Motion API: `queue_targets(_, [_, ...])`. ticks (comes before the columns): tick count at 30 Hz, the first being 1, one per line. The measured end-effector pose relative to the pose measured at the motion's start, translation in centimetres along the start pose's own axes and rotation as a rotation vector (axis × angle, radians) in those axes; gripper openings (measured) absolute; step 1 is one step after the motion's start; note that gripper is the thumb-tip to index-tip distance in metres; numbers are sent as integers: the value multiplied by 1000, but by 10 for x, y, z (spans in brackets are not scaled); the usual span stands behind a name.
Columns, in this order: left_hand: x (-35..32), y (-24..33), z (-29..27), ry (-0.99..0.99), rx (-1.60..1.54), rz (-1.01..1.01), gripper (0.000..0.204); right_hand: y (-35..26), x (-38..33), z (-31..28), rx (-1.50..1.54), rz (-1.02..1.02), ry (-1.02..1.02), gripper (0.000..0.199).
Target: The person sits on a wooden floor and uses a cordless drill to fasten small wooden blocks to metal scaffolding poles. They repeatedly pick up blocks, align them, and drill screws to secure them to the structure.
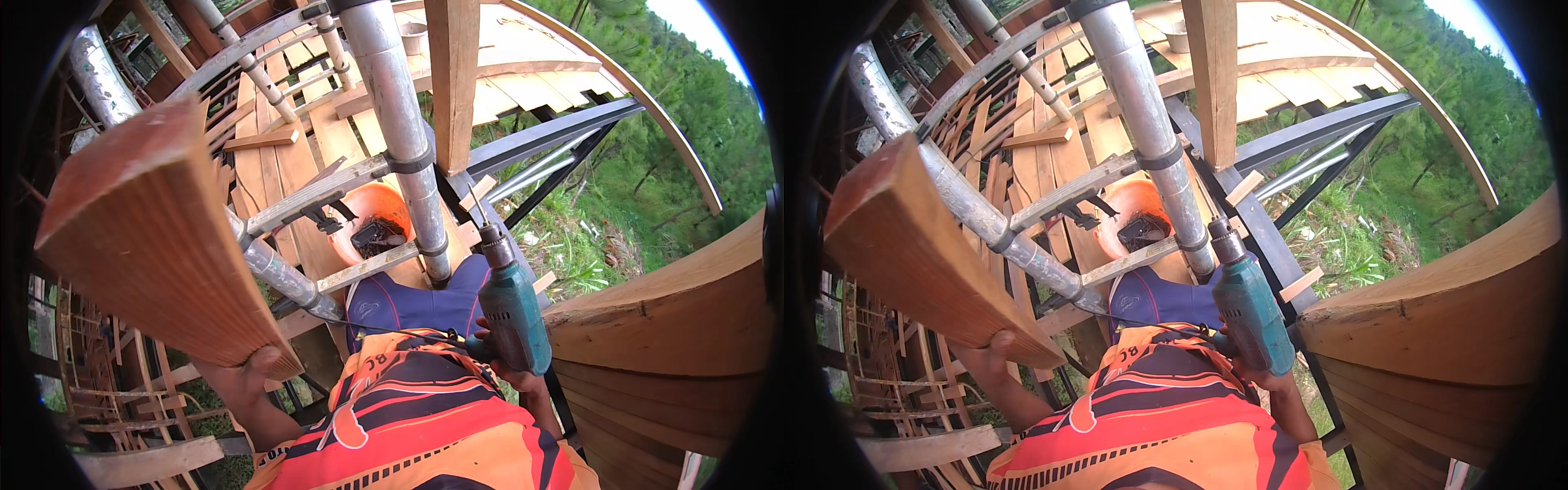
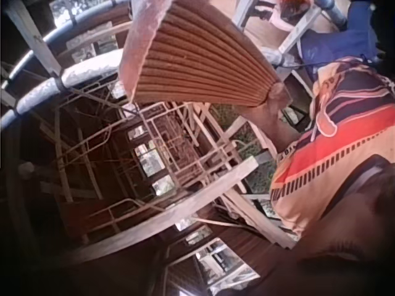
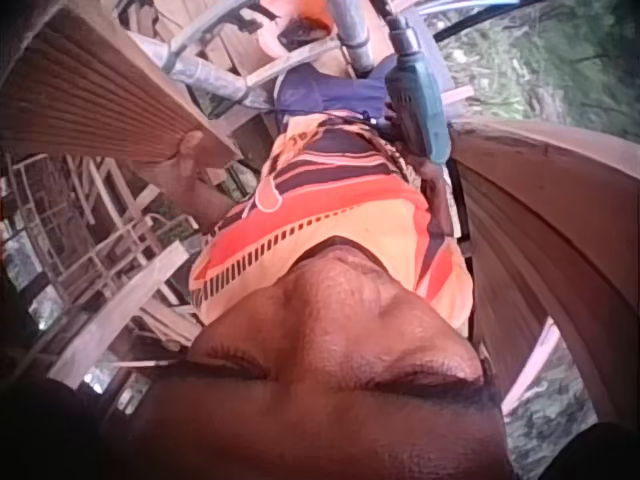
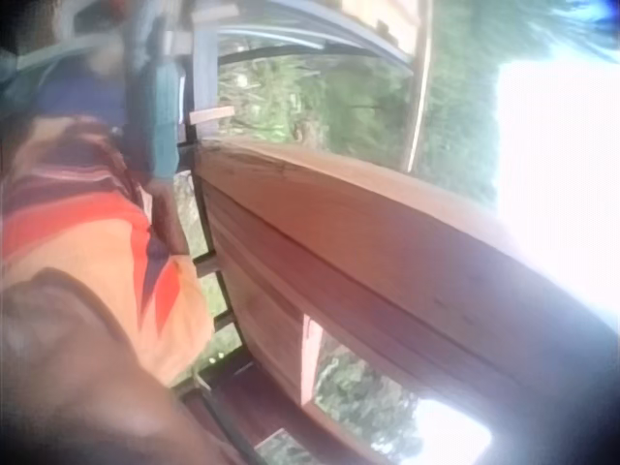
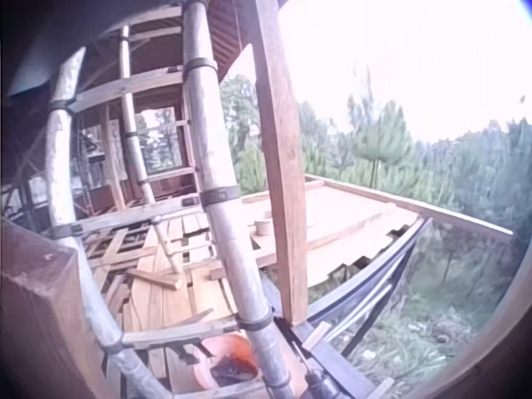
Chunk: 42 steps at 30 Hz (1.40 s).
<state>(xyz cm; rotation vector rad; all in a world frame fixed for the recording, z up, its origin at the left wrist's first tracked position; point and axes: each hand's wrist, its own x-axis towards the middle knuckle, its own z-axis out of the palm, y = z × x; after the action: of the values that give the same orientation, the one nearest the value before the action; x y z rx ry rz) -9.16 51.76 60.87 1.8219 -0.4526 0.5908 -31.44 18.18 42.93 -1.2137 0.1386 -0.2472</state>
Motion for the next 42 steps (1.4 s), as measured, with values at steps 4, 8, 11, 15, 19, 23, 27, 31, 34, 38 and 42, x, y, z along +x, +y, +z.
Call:
queue_targets(4, [-30, -44, 52, -358, 534, 5, 68, 8, -1, 6, -71, 60, 72, 80])
queue_targets(8, [-82, -123, 78, -366, 481, -39, 67, -9, -1, 33, -41, 96, 157, 59])
queue_targets(11, [-107, -158, 95, -392, 485, -102, 66, 4, -7, 31, -141, 148, 159, 67])
queue_targets(15, [-99, -183, 125, -384, 624, -96, 64, 12, 3, 32, -298, 156, 212, 78])
queue_targets(19, [-82, -201, 155, -412, 646, -73, 58, -4, 22, 50, -271, 214, 285, 77])
queue_targets(23, [-87, -189, 163, -460, 623, -72, 54, -5, 20, 42, -287, 240, 313, 76])
queue_targets(27, [-84, -173, 170, -408, 634, -88, 51, 3, 15, 32, -165, 282, 369, 77])
queue_targets(31, [-75, -164, 183, -291, 460, -167, 51, 3, 21, 18, -268, 326, 302, 81])
queue_targets(34, [-66, -150, 185, -276, 410, -200, 54, -5, 31, 17, -425, 308, 253, 82])
queue_targets(38, [-49, -126, 191, -247, 390, -144, 58, 0, 30, 6, -559, 313, 138, 82])
queue_targets(42, [-28, -128, 213, -140, 370, -30, 59, 23, 13, -9, -564, 302, 111, 80])
